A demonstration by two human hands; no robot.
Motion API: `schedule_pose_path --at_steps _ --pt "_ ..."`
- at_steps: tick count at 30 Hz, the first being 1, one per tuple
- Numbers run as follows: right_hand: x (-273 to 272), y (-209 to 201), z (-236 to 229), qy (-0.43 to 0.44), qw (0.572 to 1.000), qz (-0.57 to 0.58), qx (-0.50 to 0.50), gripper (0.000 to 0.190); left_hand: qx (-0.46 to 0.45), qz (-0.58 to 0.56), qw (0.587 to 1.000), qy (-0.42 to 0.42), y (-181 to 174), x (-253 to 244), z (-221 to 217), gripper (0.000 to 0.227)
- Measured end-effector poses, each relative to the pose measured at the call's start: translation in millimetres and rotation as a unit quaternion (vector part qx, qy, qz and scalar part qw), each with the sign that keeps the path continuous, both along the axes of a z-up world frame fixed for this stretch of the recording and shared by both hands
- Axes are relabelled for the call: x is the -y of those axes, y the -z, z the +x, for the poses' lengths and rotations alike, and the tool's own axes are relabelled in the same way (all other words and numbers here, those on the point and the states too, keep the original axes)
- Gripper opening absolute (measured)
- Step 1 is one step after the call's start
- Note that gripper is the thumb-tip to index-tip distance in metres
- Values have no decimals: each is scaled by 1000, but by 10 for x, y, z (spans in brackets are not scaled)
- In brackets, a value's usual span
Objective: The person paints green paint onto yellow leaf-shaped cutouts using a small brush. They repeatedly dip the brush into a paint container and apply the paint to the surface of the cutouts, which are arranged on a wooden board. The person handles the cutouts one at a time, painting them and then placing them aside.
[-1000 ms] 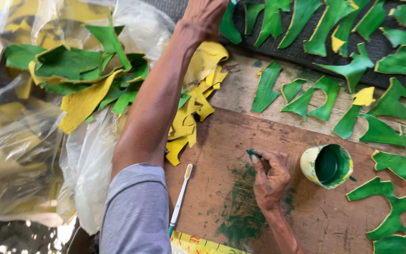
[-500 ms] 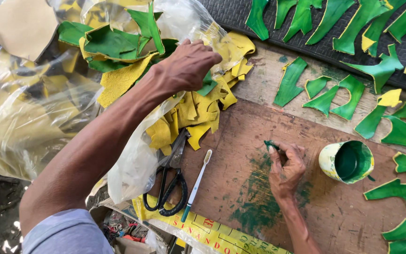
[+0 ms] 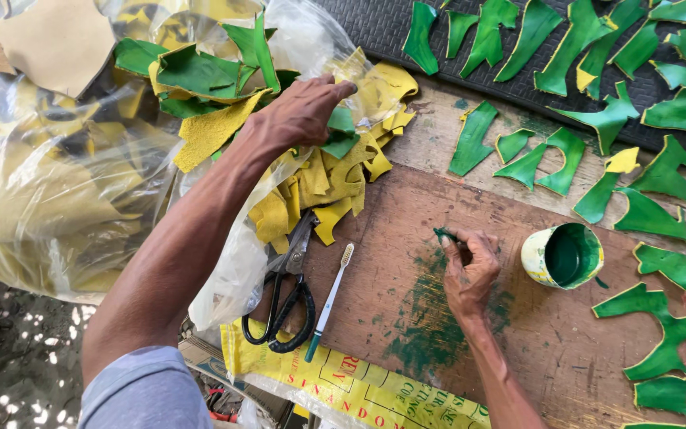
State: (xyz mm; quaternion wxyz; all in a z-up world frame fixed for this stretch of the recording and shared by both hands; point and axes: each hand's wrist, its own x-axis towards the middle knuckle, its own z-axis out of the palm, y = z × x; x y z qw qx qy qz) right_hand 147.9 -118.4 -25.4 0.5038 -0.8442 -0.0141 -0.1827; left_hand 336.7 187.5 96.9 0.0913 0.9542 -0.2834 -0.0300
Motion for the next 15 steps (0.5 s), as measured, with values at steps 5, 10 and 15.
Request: schedule_pose_path --at_steps 5,10,15 --pt "21 -17 -6 -9 1000 -18 14 12 -13 -85 996 -24 -72 -72 32 75" --pt "32 18 3 -8 1000 -13 15 12 67 -311 947 -43 -580 -5 -88 57" --pt "54 90 -11 18 990 138 -12 12 -2 -260 956 -135 -417 912 -1073 47"
